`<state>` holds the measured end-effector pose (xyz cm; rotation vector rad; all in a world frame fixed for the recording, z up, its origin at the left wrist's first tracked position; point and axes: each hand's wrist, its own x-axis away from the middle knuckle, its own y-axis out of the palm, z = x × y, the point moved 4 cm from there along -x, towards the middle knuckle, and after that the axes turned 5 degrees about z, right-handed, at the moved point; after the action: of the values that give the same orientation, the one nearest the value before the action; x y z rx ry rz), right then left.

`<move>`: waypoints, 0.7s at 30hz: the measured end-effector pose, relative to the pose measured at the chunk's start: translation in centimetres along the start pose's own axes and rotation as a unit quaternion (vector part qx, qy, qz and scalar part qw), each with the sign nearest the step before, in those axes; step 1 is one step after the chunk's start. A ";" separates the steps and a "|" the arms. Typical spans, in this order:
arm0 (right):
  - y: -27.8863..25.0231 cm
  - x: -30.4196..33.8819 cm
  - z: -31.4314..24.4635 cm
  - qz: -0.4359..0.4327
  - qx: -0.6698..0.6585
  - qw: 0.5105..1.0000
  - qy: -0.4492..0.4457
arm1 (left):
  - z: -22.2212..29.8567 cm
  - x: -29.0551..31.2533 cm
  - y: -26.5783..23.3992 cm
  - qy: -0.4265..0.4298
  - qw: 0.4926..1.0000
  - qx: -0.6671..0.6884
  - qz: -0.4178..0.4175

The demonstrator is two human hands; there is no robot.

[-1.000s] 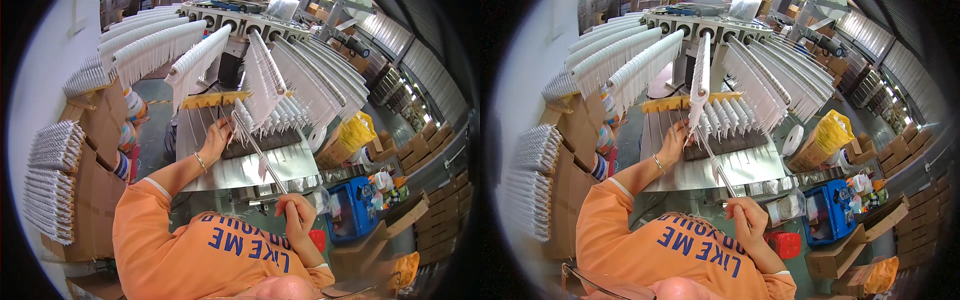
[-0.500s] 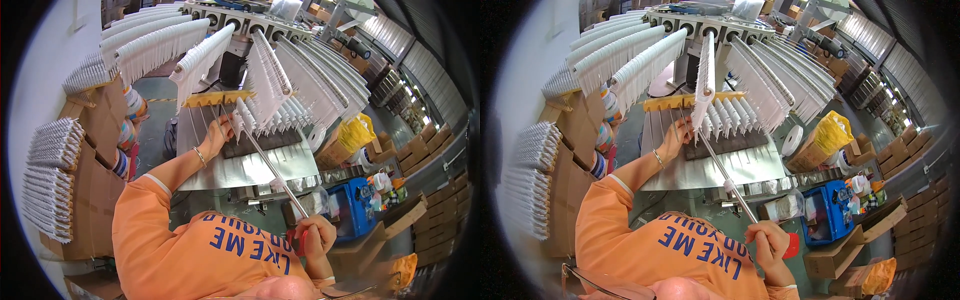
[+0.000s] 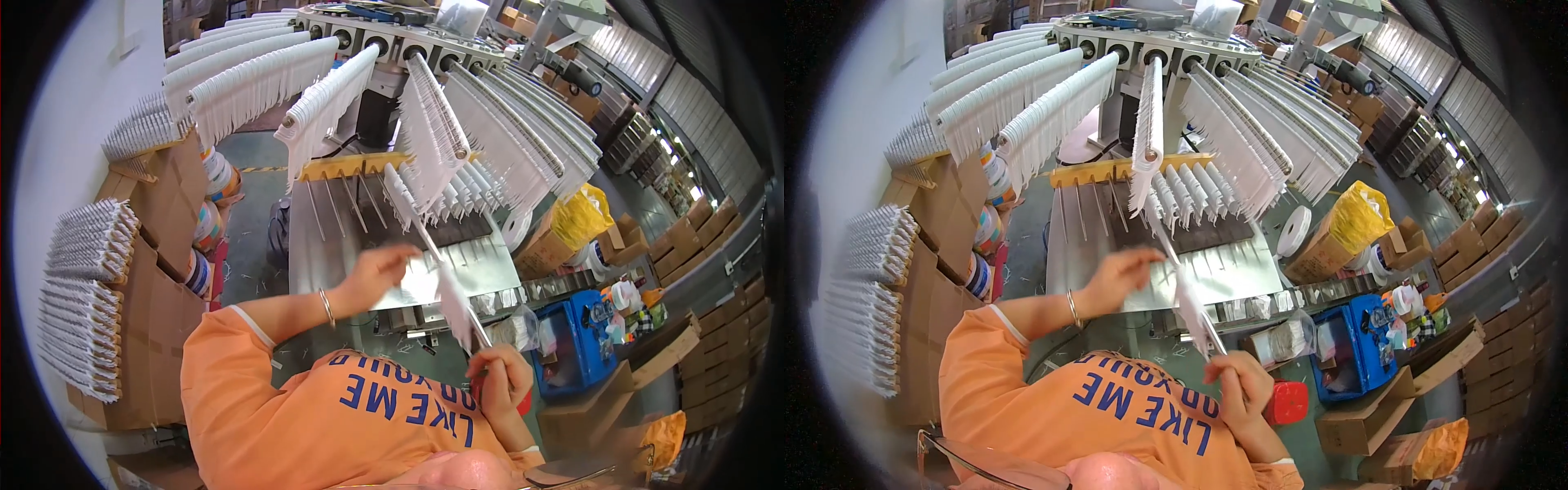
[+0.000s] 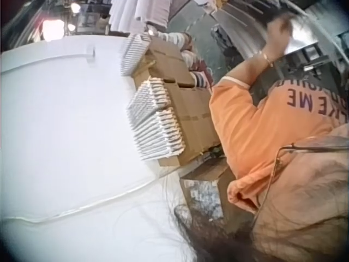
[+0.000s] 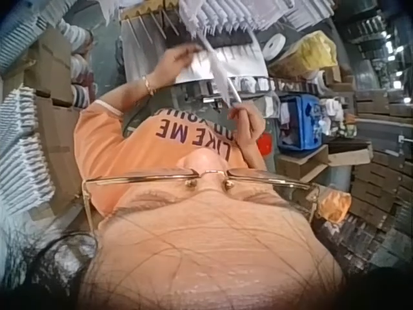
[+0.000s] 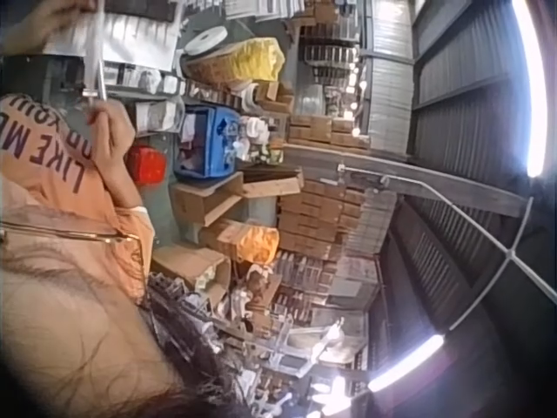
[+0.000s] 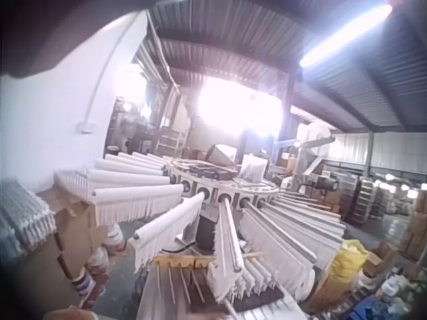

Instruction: Loading rectangular white components into a rotating assembly machine and monitoring the process.

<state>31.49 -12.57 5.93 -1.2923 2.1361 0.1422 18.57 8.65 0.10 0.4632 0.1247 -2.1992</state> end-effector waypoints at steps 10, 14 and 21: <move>0.3 -2.1 -1.3 0.006 0.036 0.999 0.016 | -6.0 -10.0 -6.3 -0.172 0.929 0.256 0.203; 1.4 -3.2 0.4 0.004 0.007 0.999 0.043 | -3.9 -7.7 -4.8 -0.090 0.975 0.086 0.183; 0.7 -1.6 2.2 0.029 -0.026 0.999 0.011 | -0.8 -2.1 0.2 -0.018 0.999 -0.018 0.021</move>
<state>32.40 -10.12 4.94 -1.2664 2.2041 0.2101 20.13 10.27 0.12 0.4022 0.1346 -2.1584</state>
